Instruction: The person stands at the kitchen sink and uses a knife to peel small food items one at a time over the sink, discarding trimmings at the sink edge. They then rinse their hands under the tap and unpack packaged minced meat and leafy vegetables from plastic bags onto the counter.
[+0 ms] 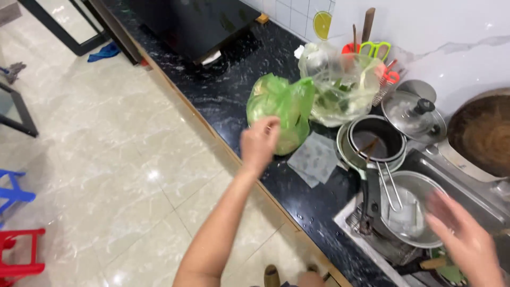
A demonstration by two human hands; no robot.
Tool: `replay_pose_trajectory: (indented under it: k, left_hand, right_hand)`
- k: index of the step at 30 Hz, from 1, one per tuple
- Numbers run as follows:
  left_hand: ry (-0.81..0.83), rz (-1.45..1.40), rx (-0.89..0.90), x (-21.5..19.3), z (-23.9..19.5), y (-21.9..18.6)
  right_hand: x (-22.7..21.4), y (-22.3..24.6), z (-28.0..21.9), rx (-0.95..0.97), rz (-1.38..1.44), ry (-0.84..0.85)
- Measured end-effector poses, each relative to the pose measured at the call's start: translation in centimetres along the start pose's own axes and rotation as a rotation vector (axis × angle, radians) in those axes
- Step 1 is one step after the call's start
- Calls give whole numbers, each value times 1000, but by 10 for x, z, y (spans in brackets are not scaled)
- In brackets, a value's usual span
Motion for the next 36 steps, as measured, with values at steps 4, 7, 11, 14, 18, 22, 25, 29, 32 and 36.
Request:
replay_pose_trajectory:
  k: [4,7,11,14,18,22,25,29,32,36]
  left_hand:
    - [-11,143,35,-9,74,60]
    - [89,191,198,13,116,93]
    - [503,156,528,69,142,153]
    - [614,451,855,108,127,188]
    - [936,697,893,95,178,159]
    - [1019,373,323,74,248,177]
    - [830,-67,76,65,290,202]
    - [868,-194,-363,56,330,274]
    - [978,-361,-483,56,363,302]
    - [1000,-333,-615,50,380,342]
  right_hand:
    - [125,178,72,-492,-126,5]
    - [204,213,143,-777,-183,46]
    - [307,183,148,-802,-300,552]
    - [335,167,97,-982,-315,923]
    - [327,147,97,-767,-398,1055]
    - [294,217,122,-437,-188,1199]
    - [288,266,162,-623,-80,711]
    - [327,268,213,-503,-313,58]
    - [407,133,185,-191,-622,816]
    - [421,149,182,-454,-473,734]
Point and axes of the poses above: each hand's wrist, its own z-axis towards the middle knuckle, its own x-axis out of the palm, y = z × x, the point moved 4 cm from there along z, towards the middle knuckle, and after that the axes turned 1 degree about -y, right-handed, at the moved point
